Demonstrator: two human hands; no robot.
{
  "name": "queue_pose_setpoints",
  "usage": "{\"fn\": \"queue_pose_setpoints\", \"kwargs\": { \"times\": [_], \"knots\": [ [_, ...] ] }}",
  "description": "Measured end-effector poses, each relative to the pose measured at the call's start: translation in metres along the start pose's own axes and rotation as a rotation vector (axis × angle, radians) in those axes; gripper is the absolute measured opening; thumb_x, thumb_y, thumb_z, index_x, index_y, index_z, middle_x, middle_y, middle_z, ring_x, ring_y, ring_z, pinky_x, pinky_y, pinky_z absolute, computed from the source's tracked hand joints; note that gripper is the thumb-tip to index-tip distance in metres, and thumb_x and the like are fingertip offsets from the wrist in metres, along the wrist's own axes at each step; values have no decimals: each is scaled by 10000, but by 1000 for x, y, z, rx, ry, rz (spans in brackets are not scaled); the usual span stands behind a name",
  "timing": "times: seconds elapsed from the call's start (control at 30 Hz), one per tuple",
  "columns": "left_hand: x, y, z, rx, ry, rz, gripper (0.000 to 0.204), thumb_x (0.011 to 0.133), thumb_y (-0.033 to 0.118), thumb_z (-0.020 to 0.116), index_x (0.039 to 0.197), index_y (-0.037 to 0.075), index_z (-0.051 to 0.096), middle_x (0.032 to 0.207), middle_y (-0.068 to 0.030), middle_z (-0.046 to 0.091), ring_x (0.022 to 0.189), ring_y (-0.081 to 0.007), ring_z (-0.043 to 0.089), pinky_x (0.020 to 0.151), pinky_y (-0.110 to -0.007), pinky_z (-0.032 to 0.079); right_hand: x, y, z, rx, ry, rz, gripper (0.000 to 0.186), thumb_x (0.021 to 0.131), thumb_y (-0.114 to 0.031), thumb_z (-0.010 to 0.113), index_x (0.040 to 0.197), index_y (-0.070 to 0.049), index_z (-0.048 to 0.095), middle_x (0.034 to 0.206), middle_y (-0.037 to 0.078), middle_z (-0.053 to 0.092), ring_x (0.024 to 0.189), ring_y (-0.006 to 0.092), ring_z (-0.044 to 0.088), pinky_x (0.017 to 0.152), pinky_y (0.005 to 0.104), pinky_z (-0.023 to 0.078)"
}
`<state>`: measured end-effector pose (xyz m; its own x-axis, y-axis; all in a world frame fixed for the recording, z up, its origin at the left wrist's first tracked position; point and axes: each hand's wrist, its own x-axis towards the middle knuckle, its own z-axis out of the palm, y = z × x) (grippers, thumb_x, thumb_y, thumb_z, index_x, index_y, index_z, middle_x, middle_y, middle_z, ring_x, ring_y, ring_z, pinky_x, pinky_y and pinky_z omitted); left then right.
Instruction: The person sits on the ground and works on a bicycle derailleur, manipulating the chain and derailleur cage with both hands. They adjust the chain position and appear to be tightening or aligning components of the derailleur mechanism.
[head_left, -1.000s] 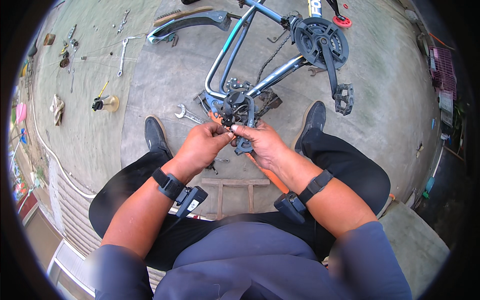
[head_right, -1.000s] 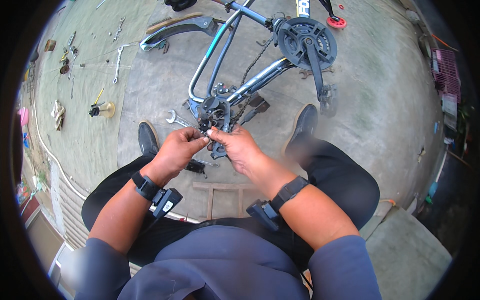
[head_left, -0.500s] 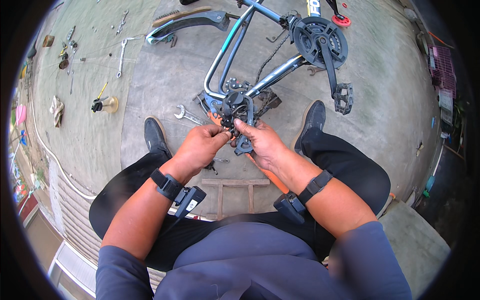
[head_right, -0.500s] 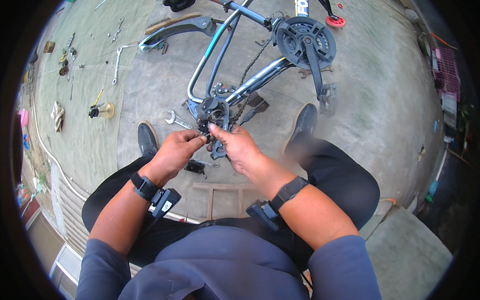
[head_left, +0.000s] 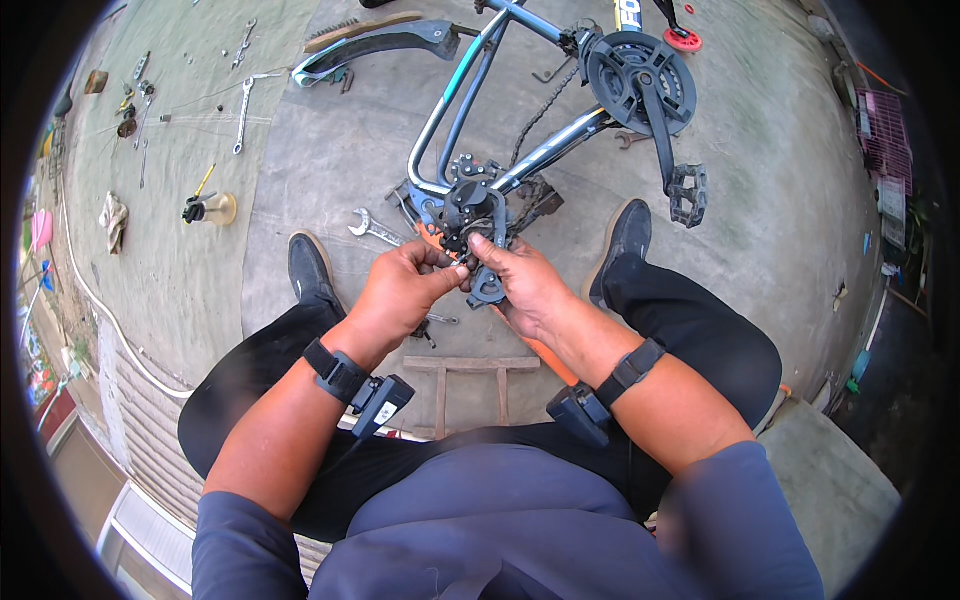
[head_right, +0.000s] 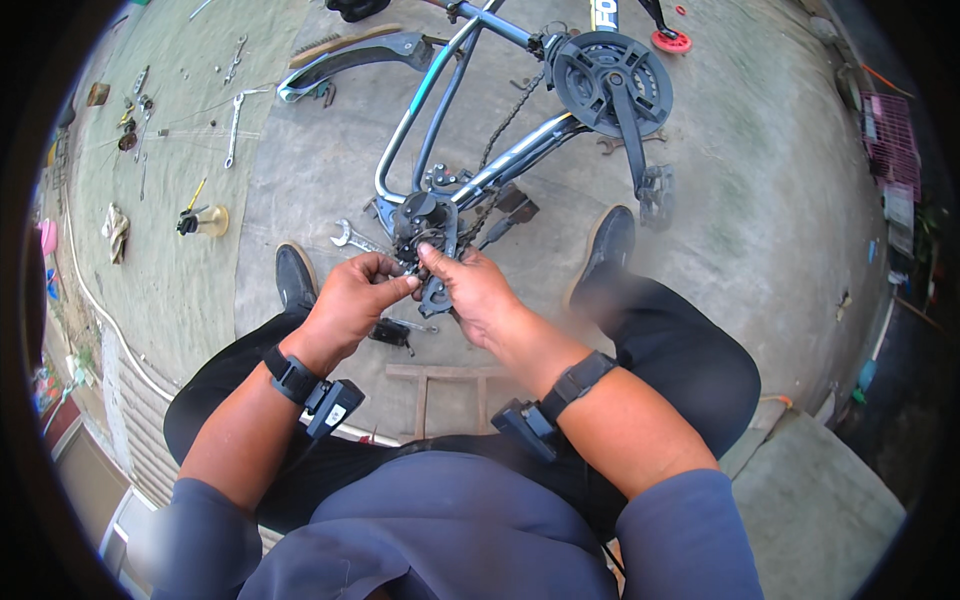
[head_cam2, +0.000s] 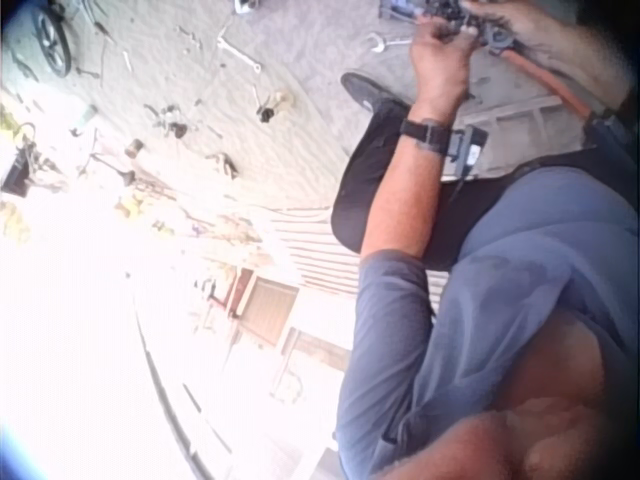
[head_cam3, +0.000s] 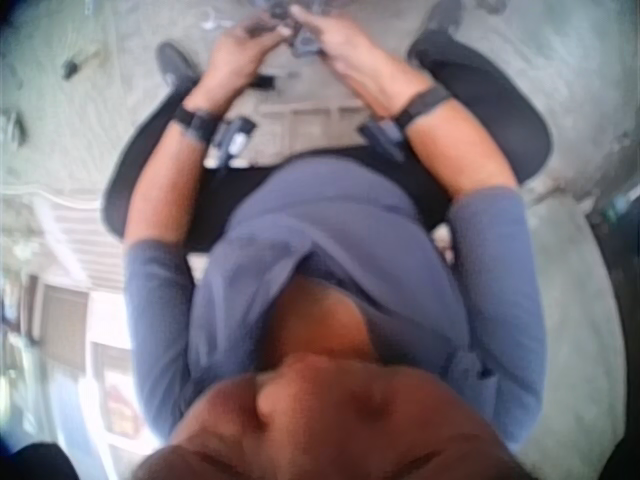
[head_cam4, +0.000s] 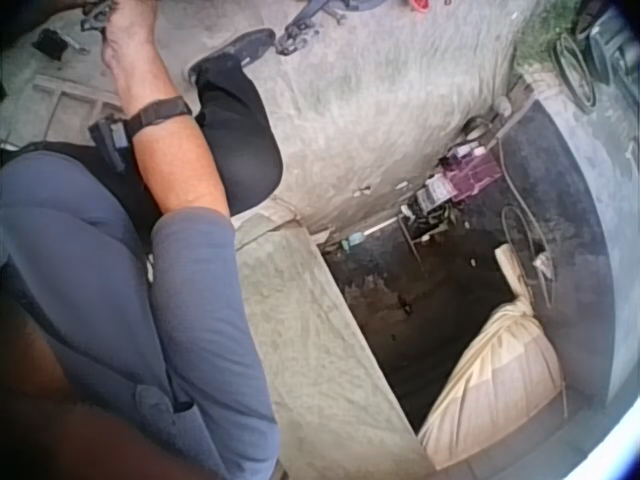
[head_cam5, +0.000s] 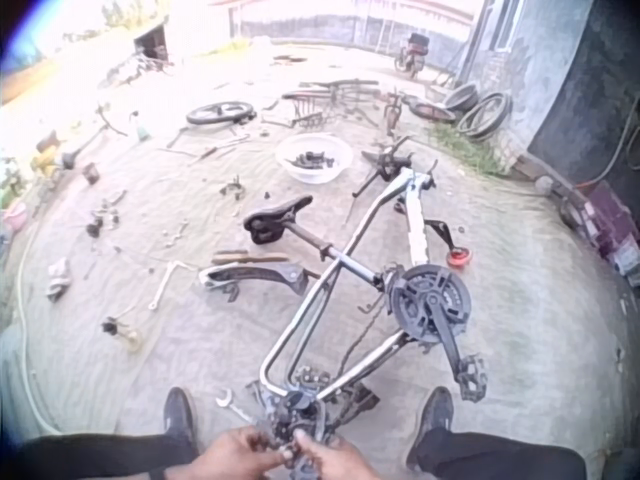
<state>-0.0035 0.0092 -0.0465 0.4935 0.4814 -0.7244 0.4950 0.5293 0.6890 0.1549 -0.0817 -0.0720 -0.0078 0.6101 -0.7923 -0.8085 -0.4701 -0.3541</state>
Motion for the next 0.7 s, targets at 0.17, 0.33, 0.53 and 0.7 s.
{"fn": "queue_pose_setpoints", "kwargs": {
  "times": [0.17, 0.33, 0.53, 0.7],
  "knots": [
    [-7, 24, -5, -87, -78, -222, 215, 1002, 221, 656, 1058, 19, 704, 733, 42, 571, 627, -35, 449, 541, -223, 331, -3, -5, 1, -11, -6, 23, 268, 976, -312, 713, 1060, -62, 670, 920, 45, 698, 775, 173, 667, 705, 308, 540],
    [-4, 17, -8, -27, -120, -199, 273, 987, 238, 678, 1064, -21, 719, 908, -21, 676, 810, -78, 538, 705, -256, 429, -5, -5, 2, -52, 11, 22, 290, 972, -329, 716, 1067, -58, 676, 922, 47, 710, 771, 171, 669, 697, 304, 535],
    [2, -2, -1, -94, -52, -46, 204, 994, 226, 674, 1035, 28, 700, 716, 67, 527, 601, -25, 402, 520, -230, 287, -5, -4, 4, -39, 2, 8, 286, 975, -327, 714, 1059, -56, 677, 920, 48, 710, 775, 167, 665, 698, 311, 538],
    [-6, 24, -2, -97, -118, -218, 204, 982, 222, 691, 1029, 24, 705, 804, 23, 593, 703, -46, 468, 607, -239, 343, -3, -4, -1, -37, 4, 21, 280, 978, -323, 710, 1062, -58, 675, 915, 49, 709, 776, 167, 664, 701, 308, 541]
  ]
}}
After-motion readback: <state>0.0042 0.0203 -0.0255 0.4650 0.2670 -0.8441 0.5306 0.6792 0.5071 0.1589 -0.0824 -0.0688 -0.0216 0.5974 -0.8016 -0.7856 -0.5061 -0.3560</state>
